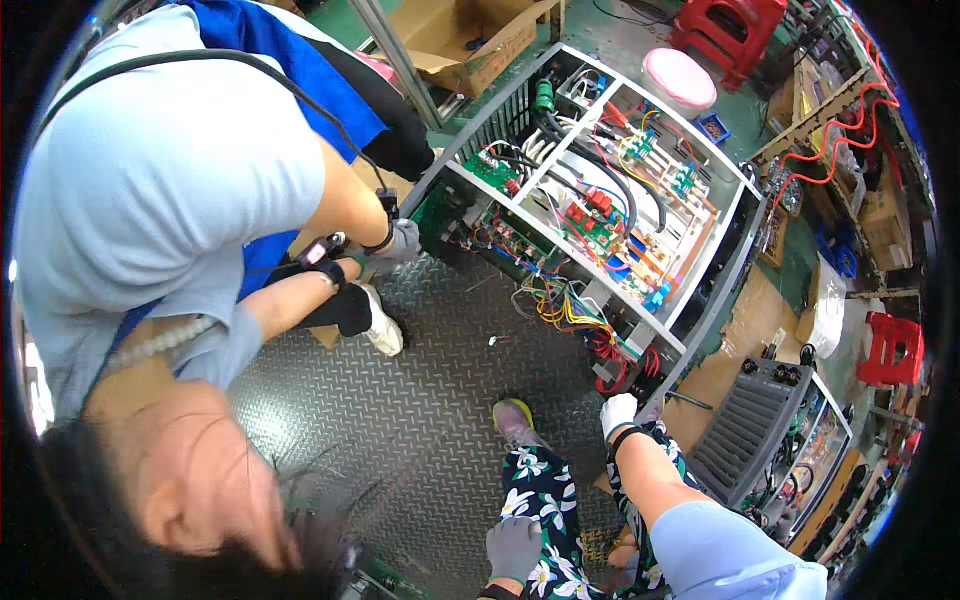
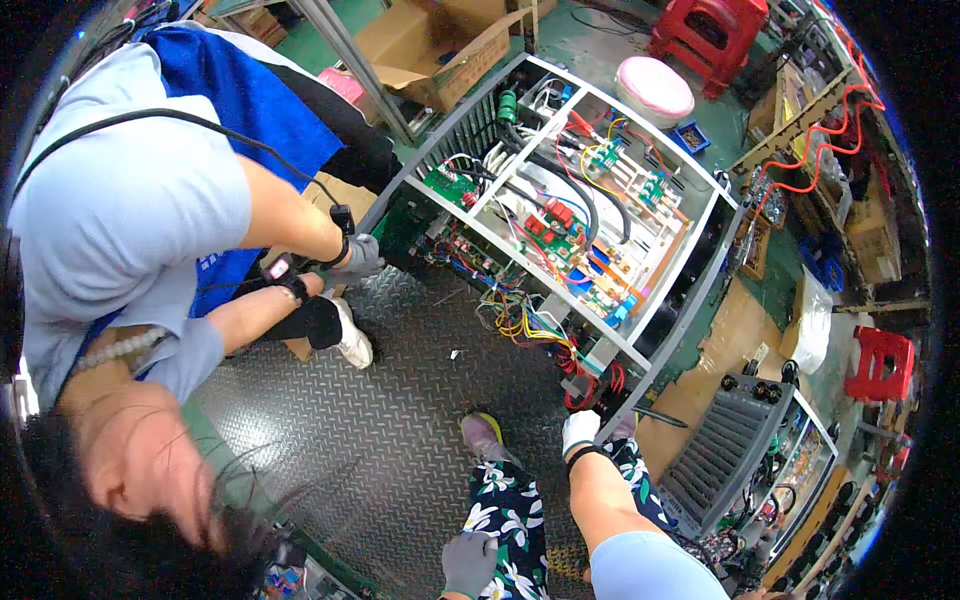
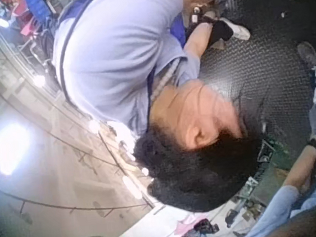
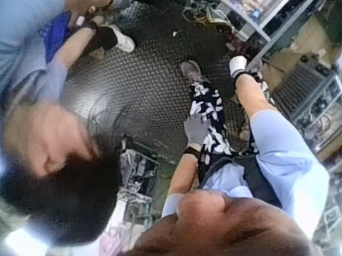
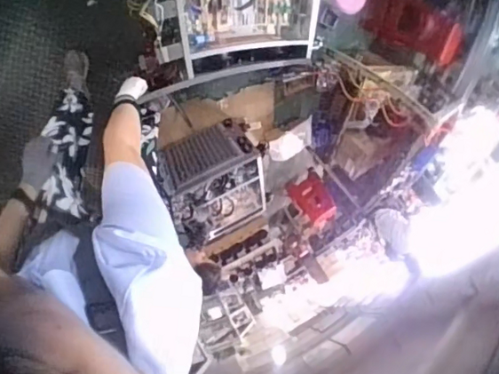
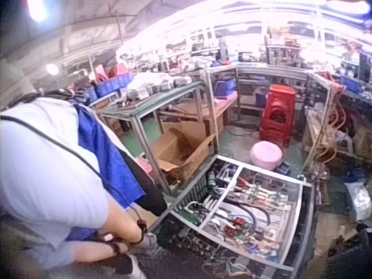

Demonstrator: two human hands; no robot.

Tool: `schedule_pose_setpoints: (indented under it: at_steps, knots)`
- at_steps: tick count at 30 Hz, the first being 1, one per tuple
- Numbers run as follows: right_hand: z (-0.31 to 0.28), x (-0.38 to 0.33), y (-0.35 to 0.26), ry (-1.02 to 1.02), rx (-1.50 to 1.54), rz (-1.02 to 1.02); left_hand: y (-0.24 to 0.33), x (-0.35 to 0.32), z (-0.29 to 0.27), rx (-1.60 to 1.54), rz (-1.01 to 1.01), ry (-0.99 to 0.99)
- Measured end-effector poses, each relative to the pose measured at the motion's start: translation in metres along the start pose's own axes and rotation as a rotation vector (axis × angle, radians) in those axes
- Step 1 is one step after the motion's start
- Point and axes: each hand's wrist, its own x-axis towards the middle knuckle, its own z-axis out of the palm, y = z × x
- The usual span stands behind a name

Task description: Assembling and wiring components inside a solar inverter chassis on a workshop production line.

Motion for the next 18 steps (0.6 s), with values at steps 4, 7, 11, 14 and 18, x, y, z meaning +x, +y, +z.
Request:
schedule_pose_setpoints:
  at_steps: [4,7,11,14,18]
  knots:
    - [-0.012,-0.008,-0.007,-0.037,0.021,-0.041,-0.003,0.001,0.0,0.073,-0.003,0.007]
    - [-0.005,-0.008,-0.005,-0.029,-0.024,-0.042,0.002,0.005,-0.002,0.067,-0.003,-0.002]
    - [-0.02,-0.02,-0.001,-0.047,-0.007,-0.084,0.006,0.009,-0.001,0.048,-0.012,-0.017]
    - [-0.027,-0.029,0.005,-0.009,-0.051,-0.062,0.0,0.016,0.009,0.065,-0.036,-0.123]
    - [-0.029,-0.043,0.031,0.041,-0.051,-0.069,-0.013,0.019,0.037,0.093,0.021,-0.207]
